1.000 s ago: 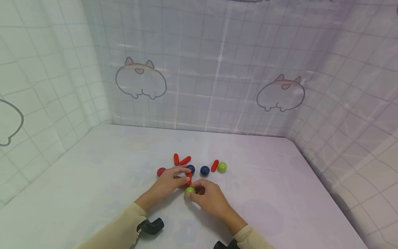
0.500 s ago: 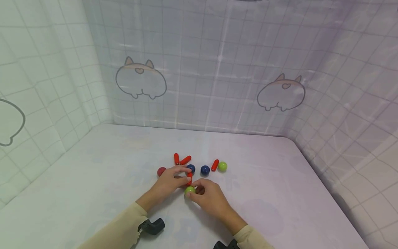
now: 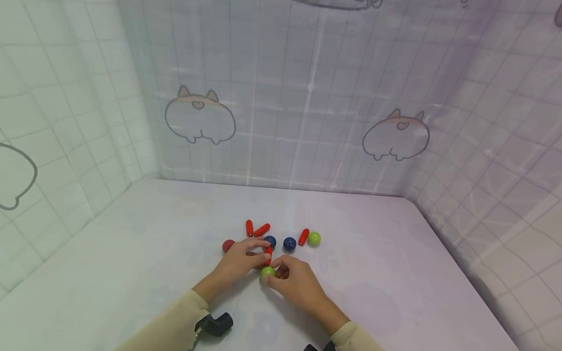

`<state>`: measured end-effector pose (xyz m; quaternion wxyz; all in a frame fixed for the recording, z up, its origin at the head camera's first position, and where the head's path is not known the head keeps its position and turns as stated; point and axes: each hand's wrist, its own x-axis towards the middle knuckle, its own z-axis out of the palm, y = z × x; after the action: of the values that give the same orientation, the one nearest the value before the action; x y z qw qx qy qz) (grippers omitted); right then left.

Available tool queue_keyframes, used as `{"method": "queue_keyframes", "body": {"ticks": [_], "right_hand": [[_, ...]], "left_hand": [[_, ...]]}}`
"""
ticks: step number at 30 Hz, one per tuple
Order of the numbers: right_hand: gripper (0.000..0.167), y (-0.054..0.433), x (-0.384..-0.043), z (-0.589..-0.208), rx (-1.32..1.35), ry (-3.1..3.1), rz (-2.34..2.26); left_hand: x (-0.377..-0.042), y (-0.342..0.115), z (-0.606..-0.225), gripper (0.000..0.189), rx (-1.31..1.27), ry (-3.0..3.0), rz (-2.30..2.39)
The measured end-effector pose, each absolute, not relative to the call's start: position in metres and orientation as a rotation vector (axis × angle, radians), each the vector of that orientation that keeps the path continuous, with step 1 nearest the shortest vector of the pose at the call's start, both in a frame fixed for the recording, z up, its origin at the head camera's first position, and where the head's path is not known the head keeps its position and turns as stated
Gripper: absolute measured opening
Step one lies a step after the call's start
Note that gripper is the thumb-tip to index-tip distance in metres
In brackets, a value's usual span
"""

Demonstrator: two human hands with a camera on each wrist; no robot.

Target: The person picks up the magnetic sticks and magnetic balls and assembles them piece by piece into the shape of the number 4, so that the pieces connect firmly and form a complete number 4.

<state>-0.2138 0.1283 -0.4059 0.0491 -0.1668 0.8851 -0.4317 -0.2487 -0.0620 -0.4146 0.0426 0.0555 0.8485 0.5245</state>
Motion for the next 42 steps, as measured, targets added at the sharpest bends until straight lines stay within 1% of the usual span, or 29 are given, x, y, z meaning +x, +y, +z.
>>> {"method": "queue_keyframes", "body": {"ticks": [14,21,31,42], "right_hand": [[0.026,0.1324,-0.2157,-0.4078,-0.563,2.629,-1.324],[0.023,0.1327,-0.2157,-0.4059,-0.548,2.626,-1.332],[0.025,0.131,-0.2168,-0.4069,-0.514,2.632,-1.34],[0.024,0.1279,-0.2178,-0.4074,-0.553,2.675,-1.343]], "left_hand": [[-0.2481,-0.0609,-0.4171,0.035,0.174,2.602,1.6],[-0.2486,-0.0603,-0.4159,0.034,0.17,2.59,1.607],[-0.2489,-0.0611,-0.4175,0.032,0.217,2.609,1.627],[-0.2504,-0.0572,-0.4184,0.031,0.21,2.655,1.608]]}}
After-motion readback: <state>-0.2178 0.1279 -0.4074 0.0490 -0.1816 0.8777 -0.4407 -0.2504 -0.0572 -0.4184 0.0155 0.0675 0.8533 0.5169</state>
